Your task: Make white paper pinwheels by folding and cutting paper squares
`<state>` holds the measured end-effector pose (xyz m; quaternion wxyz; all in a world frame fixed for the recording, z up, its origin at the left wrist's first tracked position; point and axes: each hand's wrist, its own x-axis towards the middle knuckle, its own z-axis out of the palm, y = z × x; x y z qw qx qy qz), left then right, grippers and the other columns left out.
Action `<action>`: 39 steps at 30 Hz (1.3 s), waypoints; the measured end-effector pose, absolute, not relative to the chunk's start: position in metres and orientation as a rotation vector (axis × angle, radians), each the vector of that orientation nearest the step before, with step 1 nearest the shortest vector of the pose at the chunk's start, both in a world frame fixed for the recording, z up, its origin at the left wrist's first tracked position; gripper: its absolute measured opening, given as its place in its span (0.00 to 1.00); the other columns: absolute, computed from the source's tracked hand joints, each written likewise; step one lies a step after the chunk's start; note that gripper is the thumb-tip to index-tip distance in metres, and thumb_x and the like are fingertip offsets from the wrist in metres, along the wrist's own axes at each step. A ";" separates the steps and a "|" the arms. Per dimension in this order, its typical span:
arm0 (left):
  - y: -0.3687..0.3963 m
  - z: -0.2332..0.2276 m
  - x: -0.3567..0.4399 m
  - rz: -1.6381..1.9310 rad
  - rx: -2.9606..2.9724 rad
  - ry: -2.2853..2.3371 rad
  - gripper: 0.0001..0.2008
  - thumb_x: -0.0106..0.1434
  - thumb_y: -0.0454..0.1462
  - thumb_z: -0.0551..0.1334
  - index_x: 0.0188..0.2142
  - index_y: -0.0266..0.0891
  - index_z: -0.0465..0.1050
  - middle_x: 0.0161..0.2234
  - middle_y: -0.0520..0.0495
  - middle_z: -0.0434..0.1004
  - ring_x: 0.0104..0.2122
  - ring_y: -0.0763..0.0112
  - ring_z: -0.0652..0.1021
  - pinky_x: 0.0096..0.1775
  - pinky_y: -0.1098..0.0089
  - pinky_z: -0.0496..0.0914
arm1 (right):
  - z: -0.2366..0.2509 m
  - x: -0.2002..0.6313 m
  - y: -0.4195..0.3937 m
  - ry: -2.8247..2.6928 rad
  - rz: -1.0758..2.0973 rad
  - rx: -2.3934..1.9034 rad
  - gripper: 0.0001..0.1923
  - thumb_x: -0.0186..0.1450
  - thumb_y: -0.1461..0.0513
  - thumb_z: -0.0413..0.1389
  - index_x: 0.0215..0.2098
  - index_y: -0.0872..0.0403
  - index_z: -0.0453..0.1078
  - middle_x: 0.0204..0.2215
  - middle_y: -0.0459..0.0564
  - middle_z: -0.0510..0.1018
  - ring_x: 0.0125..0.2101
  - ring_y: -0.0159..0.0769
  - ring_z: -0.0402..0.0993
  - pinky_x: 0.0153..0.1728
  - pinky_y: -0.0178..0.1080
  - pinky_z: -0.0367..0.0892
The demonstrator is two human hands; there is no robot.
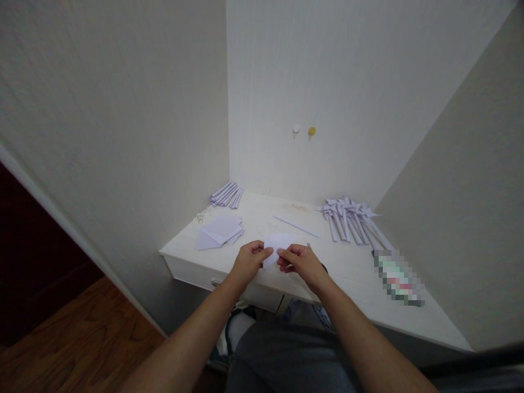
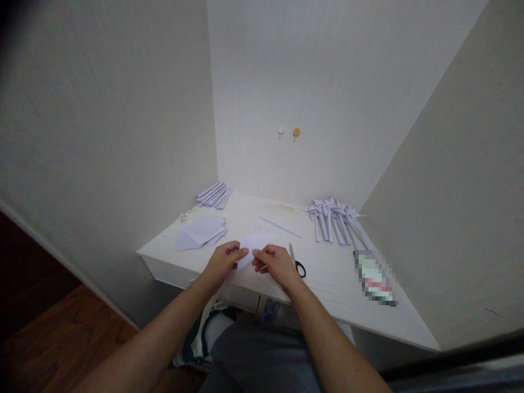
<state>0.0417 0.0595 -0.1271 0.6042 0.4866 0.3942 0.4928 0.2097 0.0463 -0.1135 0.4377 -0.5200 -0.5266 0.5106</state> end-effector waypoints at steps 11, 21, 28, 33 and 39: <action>0.066 -0.141 0.038 1.132 1.138 0.838 0.15 0.48 0.46 0.72 0.27 0.36 0.78 0.25 0.50 0.78 0.26 0.69 0.74 0.32 0.70 0.67 | -0.133 0.211 0.055 -1.369 1.316 -1.314 0.22 0.49 0.46 0.68 0.22 0.54 0.71 0.21 0.48 0.80 0.23 0.33 0.75 0.30 0.38 0.70; 0.065 -0.142 0.038 1.175 1.059 0.774 0.20 0.45 0.45 0.75 0.35 0.38 0.75 0.31 0.49 0.81 0.28 0.68 0.77 0.33 0.69 0.69 | -0.125 0.212 0.050 -1.487 1.278 -1.300 0.22 0.52 0.44 0.66 0.25 0.54 0.71 0.22 0.48 0.81 0.23 0.33 0.75 0.30 0.37 0.69; 0.064 -0.144 0.034 1.151 1.121 0.810 0.17 0.46 0.46 0.74 0.29 0.34 0.79 0.27 0.48 0.81 0.27 0.68 0.75 0.32 0.69 0.67 | -0.126 0.209 0.048 -1.563 1.225 -1.366 0.19 0.56 0.47 0.63 0.24 0.54 0.70 0.23 0.49 0.81 0.21 0.32 0.74 0.26 0.36 0.67; 0.065 -0.143 0.036 1.155 1.169 0.817 0.15 0.44 0.46 0.74 0.23 0.36 0.78 0.22 0.50 0.78 0.24 0.70 0.73 0.31 0.69 0.67 | -0.118 0.208 0.043 -1.642 1.101 -1.450 0.16 0.59 0.50 0.60 0.24 0.54 0.70 0.23 0.49 0.80 0.23 0.33 0.75 0.28 0.36 0.69; 0.063 -0.143 0.036 1.166 1.161 0.825 0.15 0.43 0.46 0.74 0.23 0.38 0.78 0.22 0.51 0.78 0.24 0.69 0.73 0.30 0.70 0.66 | -0.101 0.242 0.038 -1.643 0.753 -1.793 0.13 0.63 0.53 0.57 0.30 0.54 0.73 0.23 0.50 0.80 0.25 0.36 0.75 0.27 0.35 0.65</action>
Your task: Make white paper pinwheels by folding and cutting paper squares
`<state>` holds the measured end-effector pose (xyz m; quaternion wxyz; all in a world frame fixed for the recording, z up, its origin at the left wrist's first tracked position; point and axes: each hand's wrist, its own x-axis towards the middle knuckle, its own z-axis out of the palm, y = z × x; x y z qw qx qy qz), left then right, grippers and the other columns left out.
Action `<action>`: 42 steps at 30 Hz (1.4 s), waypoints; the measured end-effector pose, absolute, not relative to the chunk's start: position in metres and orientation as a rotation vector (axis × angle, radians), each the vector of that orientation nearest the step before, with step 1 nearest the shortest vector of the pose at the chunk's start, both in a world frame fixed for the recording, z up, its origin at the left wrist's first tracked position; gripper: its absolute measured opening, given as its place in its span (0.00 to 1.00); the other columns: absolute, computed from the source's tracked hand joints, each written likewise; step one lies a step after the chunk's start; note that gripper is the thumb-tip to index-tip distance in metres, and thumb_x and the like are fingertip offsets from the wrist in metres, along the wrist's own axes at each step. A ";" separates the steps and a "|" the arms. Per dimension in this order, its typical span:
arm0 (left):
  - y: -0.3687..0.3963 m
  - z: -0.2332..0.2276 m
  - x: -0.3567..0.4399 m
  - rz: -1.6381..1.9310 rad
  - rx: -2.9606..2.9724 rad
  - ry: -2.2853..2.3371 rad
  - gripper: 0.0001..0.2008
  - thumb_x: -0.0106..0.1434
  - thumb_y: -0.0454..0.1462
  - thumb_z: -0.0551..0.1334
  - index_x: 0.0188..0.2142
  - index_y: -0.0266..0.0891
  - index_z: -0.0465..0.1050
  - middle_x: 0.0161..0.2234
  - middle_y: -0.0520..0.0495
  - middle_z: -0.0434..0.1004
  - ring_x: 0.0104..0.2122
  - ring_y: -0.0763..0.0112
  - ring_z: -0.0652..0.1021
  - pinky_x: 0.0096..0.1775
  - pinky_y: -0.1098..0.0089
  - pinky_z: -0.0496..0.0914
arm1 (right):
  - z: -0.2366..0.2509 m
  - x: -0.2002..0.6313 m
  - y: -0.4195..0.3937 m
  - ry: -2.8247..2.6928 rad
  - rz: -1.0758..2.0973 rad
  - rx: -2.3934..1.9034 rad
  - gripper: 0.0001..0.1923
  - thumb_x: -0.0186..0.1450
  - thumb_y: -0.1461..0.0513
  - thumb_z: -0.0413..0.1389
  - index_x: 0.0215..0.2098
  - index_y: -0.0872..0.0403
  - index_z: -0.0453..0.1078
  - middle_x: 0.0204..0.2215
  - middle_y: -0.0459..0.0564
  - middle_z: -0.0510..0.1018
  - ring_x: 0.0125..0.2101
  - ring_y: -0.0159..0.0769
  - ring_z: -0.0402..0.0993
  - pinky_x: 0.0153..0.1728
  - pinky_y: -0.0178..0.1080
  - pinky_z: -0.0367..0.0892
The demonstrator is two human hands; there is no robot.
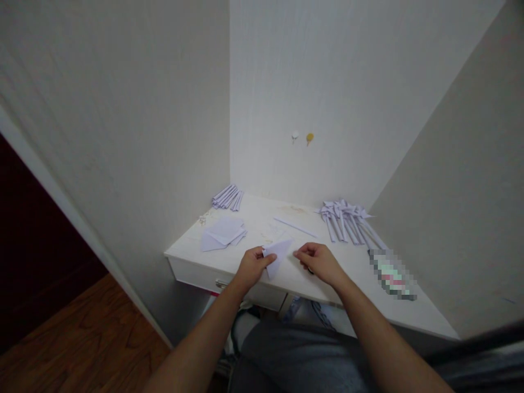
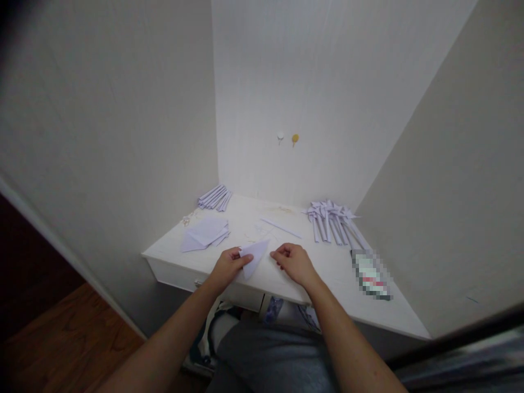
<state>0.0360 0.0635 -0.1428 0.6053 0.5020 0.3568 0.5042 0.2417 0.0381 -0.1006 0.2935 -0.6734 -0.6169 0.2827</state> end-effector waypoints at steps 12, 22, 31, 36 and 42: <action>0.062 -0.147 0.034 1.178 1.047 0.830 0.17 0.44 0.47 0.74 0.26 0.36 0.78 0.23 0.48 0.80 0.23 0.69 0.75 0.29 0.70 0.69 | -0.112 0.288 0.044 -1.666 0.535 -2.289 0.16 0.52 0.57 0.66 0.12 0.54 0.68 0.19 0.57 0.78 0.24 0.42 0.75 0.25 0.38 0.57; 0.054 -0.125 0.022 1.204 1.003 0.838 0.18 0.44 0.46 0.75 0.30 0.36 0.80 0.25 0.48 0.81 0.24 0.69 0.77 0.29 0.70 0.70 | -0.109 0.304 0.030 -1.438 1.141 -1.730 0.17 0.57 0.50 0.56 0.26 0.56 0.73 0.21 0.51 0.78 0.16 0.29 0.63 0.20 0.34 0.57; 0.048 -0.096 0.015 1.265 1.072 0.819 0.20 0.43 0.50 0.76 0.28 0.36 0.82 0.26 0.47 0.82 0.25 0.69 0.76 0.30 0.70 0.69 | -0.097 0.266 0.016 -1.151 1.443 -1.290 0.23 0.47 0.51 0.73 0.28 0.55 0.69 0.20 0.40 0.69 0.18 0.25 0.61 0.23 0.33 0.63; 0.043 -0.081 0.011 1.297 1.074 0.818 0.21 0.42 0.50 0.77 0.28 0.37 0.81 0.26 0.47 0.82 0.24 0.69 0.75 0.29 0.71 0.68 | -0.087 0.239 0.003 -1.252 1.286 -1.362 0.26 0.45 0.46 0.72 0.24 0.54 0.68 0.18 0.40 0.67 0.17 0.25 0.58 0.19 0.33 0.55; 0.031 -0.057 0.000 1.327 1.161 0.827 0.20 0.45 0.49 0.76 0.30 0.36 0.82 0.27 0.47 0.82 0.25 0.68 0.77 0.29 0.71 0.69 | -0.079 0.221 -0.021 -1.457 1.152 -1.397 0.21 0.45 0.51 0.73 0.23 0.53 0.70 0.19 0.42 0.70 0.20 0.29 0.61 0.21 0.34 0.55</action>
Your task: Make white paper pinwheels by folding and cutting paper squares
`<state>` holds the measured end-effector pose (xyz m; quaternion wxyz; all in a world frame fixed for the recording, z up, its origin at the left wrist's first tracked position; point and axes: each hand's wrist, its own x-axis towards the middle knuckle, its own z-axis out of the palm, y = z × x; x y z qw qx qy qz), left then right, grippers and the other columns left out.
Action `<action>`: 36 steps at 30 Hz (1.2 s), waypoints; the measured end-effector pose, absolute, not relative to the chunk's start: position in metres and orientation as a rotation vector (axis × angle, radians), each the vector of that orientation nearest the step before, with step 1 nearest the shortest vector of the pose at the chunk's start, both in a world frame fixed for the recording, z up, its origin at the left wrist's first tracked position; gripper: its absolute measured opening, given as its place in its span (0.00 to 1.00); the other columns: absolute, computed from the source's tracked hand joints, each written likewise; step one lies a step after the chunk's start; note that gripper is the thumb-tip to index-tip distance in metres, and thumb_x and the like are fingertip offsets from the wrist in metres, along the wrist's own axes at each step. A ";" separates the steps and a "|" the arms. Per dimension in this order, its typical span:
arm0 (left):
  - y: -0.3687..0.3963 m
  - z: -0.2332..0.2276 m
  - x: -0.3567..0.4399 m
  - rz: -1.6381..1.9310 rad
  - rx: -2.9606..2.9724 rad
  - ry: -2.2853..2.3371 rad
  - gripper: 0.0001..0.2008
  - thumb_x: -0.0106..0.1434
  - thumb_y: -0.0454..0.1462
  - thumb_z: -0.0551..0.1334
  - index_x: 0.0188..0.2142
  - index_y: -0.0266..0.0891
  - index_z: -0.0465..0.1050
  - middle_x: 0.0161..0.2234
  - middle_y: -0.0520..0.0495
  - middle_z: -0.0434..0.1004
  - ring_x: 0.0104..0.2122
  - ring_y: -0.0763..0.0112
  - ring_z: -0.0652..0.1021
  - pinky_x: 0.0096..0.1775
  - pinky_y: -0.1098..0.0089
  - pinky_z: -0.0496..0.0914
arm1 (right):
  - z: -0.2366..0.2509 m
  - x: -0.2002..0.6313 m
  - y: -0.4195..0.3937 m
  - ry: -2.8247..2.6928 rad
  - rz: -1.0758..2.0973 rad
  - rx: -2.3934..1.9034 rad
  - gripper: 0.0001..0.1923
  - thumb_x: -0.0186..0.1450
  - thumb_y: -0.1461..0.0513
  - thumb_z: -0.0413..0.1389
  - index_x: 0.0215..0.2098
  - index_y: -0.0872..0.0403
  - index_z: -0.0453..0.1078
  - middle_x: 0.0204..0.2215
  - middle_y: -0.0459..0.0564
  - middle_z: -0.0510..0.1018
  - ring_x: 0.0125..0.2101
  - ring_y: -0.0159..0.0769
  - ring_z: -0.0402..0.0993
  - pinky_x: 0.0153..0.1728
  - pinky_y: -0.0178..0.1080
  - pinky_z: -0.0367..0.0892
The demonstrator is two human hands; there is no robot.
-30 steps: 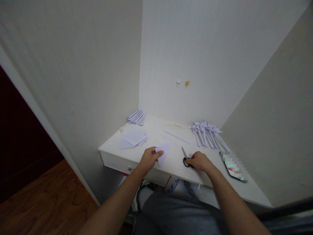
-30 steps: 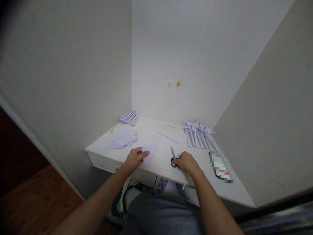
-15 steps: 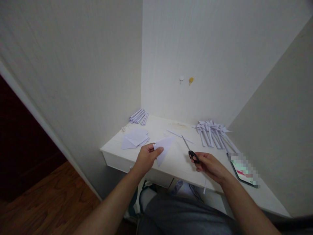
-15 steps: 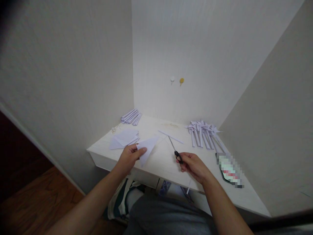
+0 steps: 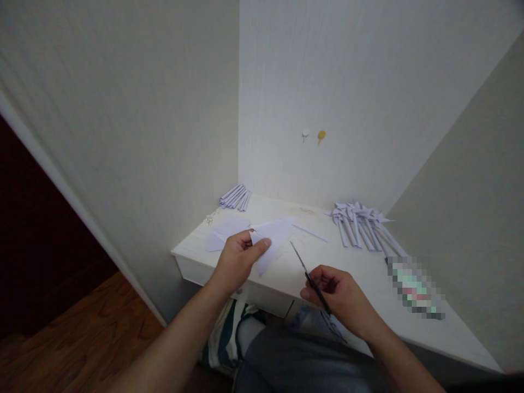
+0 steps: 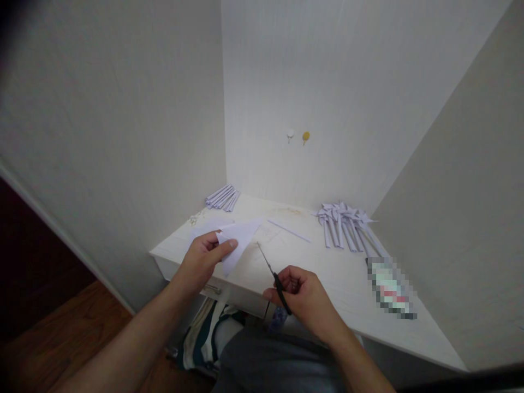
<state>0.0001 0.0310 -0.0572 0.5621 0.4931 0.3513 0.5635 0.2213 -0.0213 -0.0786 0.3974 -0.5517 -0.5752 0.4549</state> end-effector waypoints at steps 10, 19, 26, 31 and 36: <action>0.010 -0.036 -0.007 1.365 1.183 0.858 0.18 0.44 0.47 0.76 0.27 0.35 0.80 0.25 0.47 0.80 0.22 0.71 0.75 0.24 0.72 0.69 | -0.067 0.217 -0.039 -1.689 1.051 -1.439 0.19 0.45 0.55 0.73 0.20 0.52 0.67 0.18 0.42 0.70 0.22 0.32 0.61 0.23 0.35 0.56; -0.003 -0.024 -0.006 1.364 1.240 0.851 0.14 0.45 0.44 0.74 0.23 0.37 0.76 0.19 0.52 0.74 0.18 0.73 0.72 0.21 0.74 0.65 | -0.056 0.212 -0.052 -1.715 1.092 -1.414 0.20 0.44 0.56 0.73 0.18 0.51 0.64 0.17 0.41 0.68 0.22 0.33 0.60 0.23 0.35 0.57; -0.008 -0.024 -0.004 1.359 1.245 0.810 0.13 0.47 0.43 0.73 0.23 0.37 0.76 0.20 0.52 0.74 0.18 0.74 0.71 0.21 0.74 0.65 | -0.053 0.211 -0.055 -1.719 1.093 -1.406 0.21 0.44 0.55 0.73 0.17 0.51 0.64 0.16 0.41 0.67 0.21 0.32 0.59 0.22 0.34 0.56; -0.007 -0.027 -0.003 1.361 1.257 0.823 0.13 0.48 0.42 0.73 0.24 0.36 0.76 0.22 0.51 0.75 0.20 0.74 0.71 0.22 0.75 0.65 | -0.054 0.211 -0.056 -1.695 1.090 -1.440 0.21 0.45 0.54 0.72 0.17 0.51 0.63 0.16 0.41 0.66 0.21 0.31 0.57 0.21 0.34 0.54; -0.006 -0.027 -0.001 1.378 1.249 0.810 0.12 0.48 0.41 0.73 0.23 0.36 0.75 0.22 0.51 0.75 0.20 0.75 0.71 0.22 0.76 0.65 | -0.058 0.215 -0.056 -1.710 1.082 -1.443 0.21 0.47 0.54 0.71 0.19 0.52 0.63 0.17 0.41 0.65 0.22 0.31 0.57 0.21 0.33 0.54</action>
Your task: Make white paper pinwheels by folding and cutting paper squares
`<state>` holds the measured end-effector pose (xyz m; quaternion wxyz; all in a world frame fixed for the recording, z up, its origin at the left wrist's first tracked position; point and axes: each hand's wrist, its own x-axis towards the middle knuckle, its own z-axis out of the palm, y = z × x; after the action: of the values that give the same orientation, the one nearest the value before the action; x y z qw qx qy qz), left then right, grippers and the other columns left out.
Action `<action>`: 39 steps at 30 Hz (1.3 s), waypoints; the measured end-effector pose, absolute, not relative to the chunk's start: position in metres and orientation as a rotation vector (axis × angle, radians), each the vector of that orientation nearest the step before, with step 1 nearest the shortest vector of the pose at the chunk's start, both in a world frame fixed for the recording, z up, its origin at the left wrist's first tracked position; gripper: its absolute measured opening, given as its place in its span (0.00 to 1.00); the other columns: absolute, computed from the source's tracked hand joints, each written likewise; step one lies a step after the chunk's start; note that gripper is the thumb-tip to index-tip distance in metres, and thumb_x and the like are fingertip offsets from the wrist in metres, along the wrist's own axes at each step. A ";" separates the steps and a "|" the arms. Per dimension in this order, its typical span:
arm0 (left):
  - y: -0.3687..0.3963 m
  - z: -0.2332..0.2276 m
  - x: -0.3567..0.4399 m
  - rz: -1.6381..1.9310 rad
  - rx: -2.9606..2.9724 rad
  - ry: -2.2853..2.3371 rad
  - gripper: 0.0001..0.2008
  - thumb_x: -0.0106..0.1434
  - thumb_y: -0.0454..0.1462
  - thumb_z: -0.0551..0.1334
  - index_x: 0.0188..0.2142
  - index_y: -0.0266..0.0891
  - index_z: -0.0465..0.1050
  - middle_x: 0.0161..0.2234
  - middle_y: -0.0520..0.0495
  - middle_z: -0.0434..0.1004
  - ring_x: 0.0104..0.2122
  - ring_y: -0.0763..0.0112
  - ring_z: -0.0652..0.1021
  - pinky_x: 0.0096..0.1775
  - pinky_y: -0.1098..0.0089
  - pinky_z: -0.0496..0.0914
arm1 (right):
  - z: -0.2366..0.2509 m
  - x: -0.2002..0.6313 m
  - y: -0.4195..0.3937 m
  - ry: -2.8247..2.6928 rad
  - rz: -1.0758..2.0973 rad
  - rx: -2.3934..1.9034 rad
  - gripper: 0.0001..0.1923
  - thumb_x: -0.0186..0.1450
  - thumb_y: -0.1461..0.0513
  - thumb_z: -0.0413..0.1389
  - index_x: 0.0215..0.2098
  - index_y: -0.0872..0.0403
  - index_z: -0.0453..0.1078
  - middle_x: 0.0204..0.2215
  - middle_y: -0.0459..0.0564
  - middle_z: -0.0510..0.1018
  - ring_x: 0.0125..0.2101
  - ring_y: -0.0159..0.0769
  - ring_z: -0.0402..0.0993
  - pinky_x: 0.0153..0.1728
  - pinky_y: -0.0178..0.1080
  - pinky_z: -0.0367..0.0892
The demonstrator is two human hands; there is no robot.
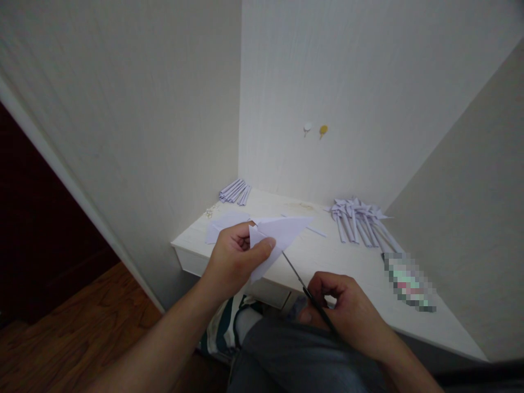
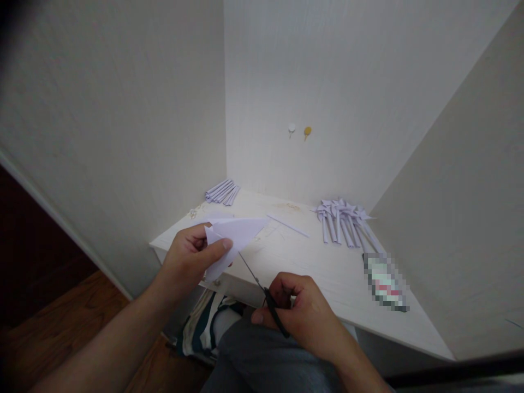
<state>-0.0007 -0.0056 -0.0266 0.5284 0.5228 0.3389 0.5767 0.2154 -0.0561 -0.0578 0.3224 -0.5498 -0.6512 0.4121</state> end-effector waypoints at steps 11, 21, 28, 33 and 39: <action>-0.008 -0.026 -0.003 1.245 1.348 0.828 0.11 0.55 0.43 0.70 0.27 0.35 0.79 0.21 0.50 0.76 0.20 0.74 0.71 0.22 0.75 0.63 | -0.058 0.216 -0.054 -1.744 1.036 -1.433 0.21 0.50 0.55 0.69 0.20 0.52 0.60 0.18 0.39 0.63 0.23 0.30 0.55 0.23 0.33 0.52; -0.008 -0.016 -0.007 1.136 1.434 0.768 0.11 0.57 0.41 0.67 0.24 0.36 0.74 0.20 0.51 0.75 0.19 0.76 0.70 0.22 0.75 0.61 | -0.053 0.218 -0.058 -1.812 1.110 -1.406 0.17 0.50 0.56 0.68 0.22 0.53 0.64 0.20 0.41 0.67 0.25 0.32 0.59 0.26 0.34 0.55; -0.009 -0.008 -0.011 1.016 1.447 0.703 0.11 0.56 0.40 0.67 0.22 0.36 0.73 0.18 0.52 0.73 0.17 0.78 0.68 0.22 0.76 0.60 | -0.046 0.217 -0.060 -1.824 1.138 -1.424 0.19 0.48 0.55 0.68 0.21 0.52 0.62 0.19 0.40 0.66 0.24 0.31 0.57 0.26 0.34 0.53; -0.007 -0.007 -0.012 0.953 1.446 0.660 0.12 0.56 0.40 0.67 0.22 0.35 0.73 0.18 0.52 0.73 0.17 0.79 0.67 0.21 0.77 0.59 | -0.044 0.217 -0.061 -1.835 1.137 -1.429 0.19 0.47 0.56 0.68 0.20 0.52 0.60 0.18 0.39 0.63 0.24 0.31 0.55 0.26 0.34 0.52; -0.006 -0.007 -0.014 0.915 1.413 0.649 0.11 0.54 0.40 0.69 0.23 0.35 0.74 0.18 0.52 0.74 0.17 0.79 0.68 0.20 0.77 0.60 | -0.046 0.220 -0.061 -1.832 1.188 -1.407 0.18 0.48 0.58 0.67 0.20 0.52 0.61 0.18 0.39 0.63 0.23 0.30 0.55 0.24 0.34 0.51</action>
<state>-0.0135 -0.0057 -0.0066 0.6199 0.6146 0.2821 0.3980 0.2198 -0.0613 -0.0461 0.2687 -0.5216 -0.6794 0.4406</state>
